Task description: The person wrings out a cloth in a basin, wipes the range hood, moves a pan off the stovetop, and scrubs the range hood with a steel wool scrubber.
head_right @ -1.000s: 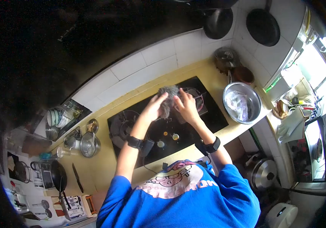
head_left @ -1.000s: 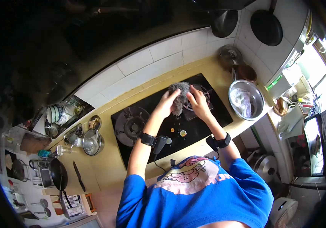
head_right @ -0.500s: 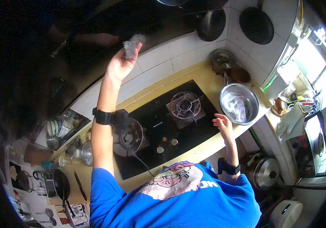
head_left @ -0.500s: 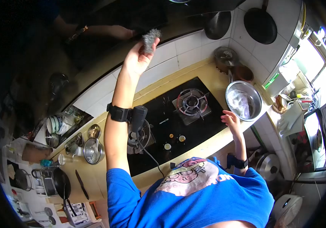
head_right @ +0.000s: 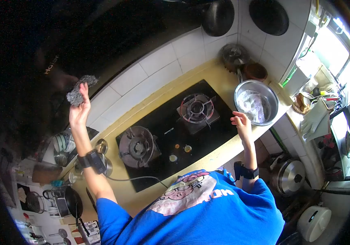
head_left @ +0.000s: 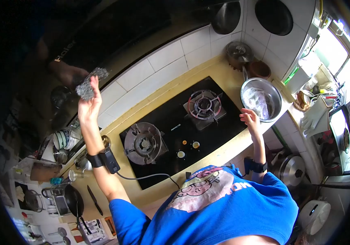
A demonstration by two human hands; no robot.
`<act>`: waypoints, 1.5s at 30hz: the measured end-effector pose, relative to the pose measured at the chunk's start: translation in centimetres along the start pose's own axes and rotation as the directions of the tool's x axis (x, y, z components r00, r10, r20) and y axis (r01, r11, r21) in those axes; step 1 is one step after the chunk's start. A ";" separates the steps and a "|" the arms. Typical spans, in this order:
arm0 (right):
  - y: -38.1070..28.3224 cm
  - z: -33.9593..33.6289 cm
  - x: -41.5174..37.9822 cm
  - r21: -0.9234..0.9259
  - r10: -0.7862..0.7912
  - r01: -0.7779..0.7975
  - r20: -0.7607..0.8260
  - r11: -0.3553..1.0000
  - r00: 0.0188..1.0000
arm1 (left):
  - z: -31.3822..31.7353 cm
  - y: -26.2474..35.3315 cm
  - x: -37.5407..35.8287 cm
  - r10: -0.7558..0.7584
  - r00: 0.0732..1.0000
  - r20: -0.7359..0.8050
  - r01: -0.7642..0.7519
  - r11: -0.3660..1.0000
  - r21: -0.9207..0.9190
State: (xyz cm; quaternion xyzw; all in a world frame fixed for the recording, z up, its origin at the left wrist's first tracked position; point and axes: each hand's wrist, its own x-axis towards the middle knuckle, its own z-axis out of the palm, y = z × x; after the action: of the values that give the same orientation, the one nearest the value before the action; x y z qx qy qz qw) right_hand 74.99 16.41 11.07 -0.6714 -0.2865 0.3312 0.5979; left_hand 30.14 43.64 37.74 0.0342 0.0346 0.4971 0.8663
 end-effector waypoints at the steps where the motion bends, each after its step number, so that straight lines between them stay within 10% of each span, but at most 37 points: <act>1: 0.0 0.2 0.1 0.004 0.002 -0.002 0.014 1.000 1.000 | -0.1 0.1 -0.1 0.026 1.000 -0.002 -0.026 0.999 0.018; 12: 0.7 -0.4 0.1 0.019 0.059 -0.059 0.037 0.998 0.998 | 1.3 -9.7 9.1 -0.245 0.969 -0.024 0.244 0.968 -0.054; 21: 3.2 -4.3 0.0 -0.002 0.032 -0.032 -0.027 0.999 0.999 | 1.6 -17.3 17.7 -0.141 0.986 -0.088 0.159 0.955 0.252; 28: 4.5 -3.6 0.7 0.009 0.055 -0.055 -0.023 0.998 0.998 | 1.1 -10.6 13.3 -0.269 0.956 -0.115 0.272 0.962 0.015; 39: -0.2 3.3 -0.2 -0.007 0.029 -0.028 0.130 1.000 0.991 | 2.7 -0.2 -0.4 0.108 0.981 -0.164 -0.089 0.989 0.117; 45: 1.5 1.4 0.1 0.024 0.053 -0.056 0.108 0.998 0.993 | 2.2 -1.9 2.4 -0.015 0.986 -0.166 0.021 0.999 0.036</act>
State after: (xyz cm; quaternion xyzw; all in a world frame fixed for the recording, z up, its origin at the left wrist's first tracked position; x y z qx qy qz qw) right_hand 73.93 17.17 9.45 -0.6519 -0.2956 0.3869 0.5813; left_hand 33.18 44.75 39.66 0.0086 0.1162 0.4897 0.8641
